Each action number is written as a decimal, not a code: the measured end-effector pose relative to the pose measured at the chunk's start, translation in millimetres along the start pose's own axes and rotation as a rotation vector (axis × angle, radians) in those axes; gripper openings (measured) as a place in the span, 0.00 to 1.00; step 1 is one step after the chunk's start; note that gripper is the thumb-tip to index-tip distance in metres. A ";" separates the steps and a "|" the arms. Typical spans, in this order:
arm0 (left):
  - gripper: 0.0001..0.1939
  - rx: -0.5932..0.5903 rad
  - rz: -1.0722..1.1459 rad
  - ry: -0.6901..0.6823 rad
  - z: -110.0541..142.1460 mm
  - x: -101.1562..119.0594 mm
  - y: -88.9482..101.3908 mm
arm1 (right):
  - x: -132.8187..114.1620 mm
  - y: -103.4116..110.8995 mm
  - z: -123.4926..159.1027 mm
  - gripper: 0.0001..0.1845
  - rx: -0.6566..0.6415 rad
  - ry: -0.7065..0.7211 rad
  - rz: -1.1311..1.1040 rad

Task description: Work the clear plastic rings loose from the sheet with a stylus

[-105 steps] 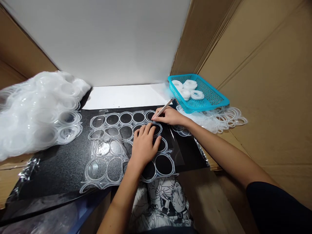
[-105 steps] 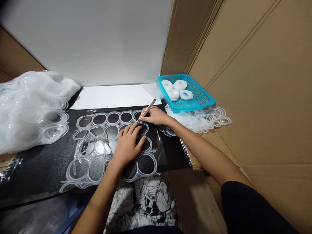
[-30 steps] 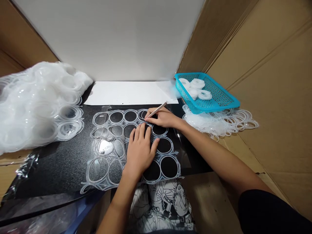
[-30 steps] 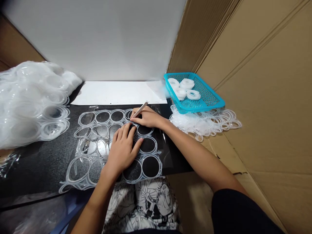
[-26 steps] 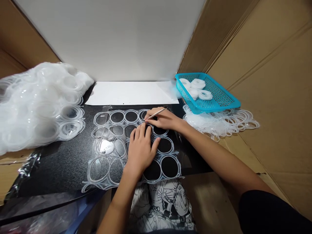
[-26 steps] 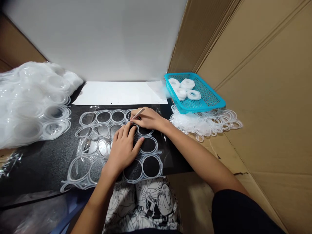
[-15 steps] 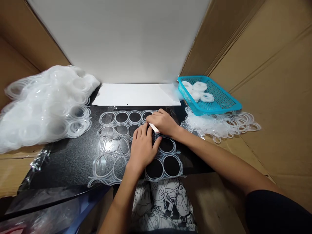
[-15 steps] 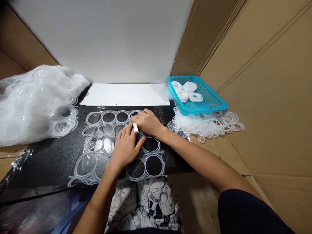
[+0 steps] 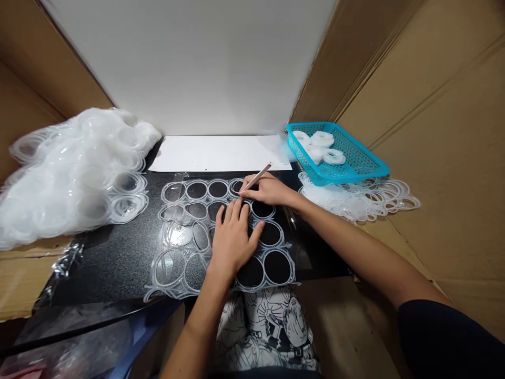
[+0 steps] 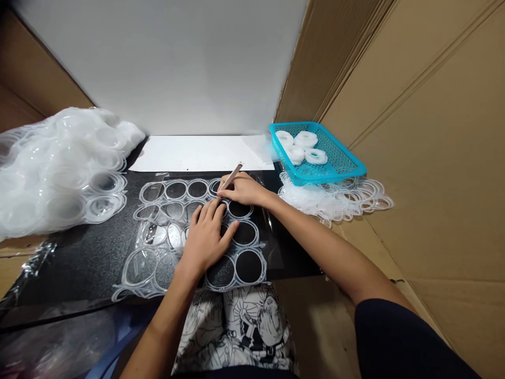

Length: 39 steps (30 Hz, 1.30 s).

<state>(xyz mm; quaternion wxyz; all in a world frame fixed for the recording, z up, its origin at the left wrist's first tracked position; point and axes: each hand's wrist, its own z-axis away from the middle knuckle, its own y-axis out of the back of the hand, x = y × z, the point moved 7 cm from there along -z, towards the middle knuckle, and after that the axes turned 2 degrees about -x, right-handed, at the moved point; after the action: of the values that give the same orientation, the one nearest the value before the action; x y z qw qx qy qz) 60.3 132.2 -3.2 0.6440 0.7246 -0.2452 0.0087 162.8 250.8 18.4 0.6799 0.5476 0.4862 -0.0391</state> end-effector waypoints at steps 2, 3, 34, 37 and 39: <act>0.27 -0.008 0.010 0.009 -0.7 -0.8 -0.9 | -2.4 -2.0 -0.4 0.05 -0.017 0.019 0.012; 0.27 -0.013 0.016 0.013 -0.9 -1.3 -1.1 | -4.1 -3.6 -0.2 0.05 -0.031 0.031 0.022; 0.27 -0.021 0.014 0.015 -1.6 -2.5 -1.3 | -20.4 -4.1 -7.8 0.07 0.022 0.046 0.055; 0.26 -0.011 0.023 0.015 -1.8 -3.7 -1.4 | -16.4 1.6 -4.0 0.07 0.050 0.002 0.029; 0.26 -0.012 0.022 0.016 -2.0 -4.1 -1.4 | -14.3 8.8 -4.8 0.06 0.064 -0.023 -0.009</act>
<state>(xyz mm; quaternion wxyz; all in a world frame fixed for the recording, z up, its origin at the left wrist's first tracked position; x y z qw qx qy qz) 57.8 135.6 -5.5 0.6504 0.7177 -0.2481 0.0203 157.5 251.2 35.1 0.6673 0.5665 0.4793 -0.0640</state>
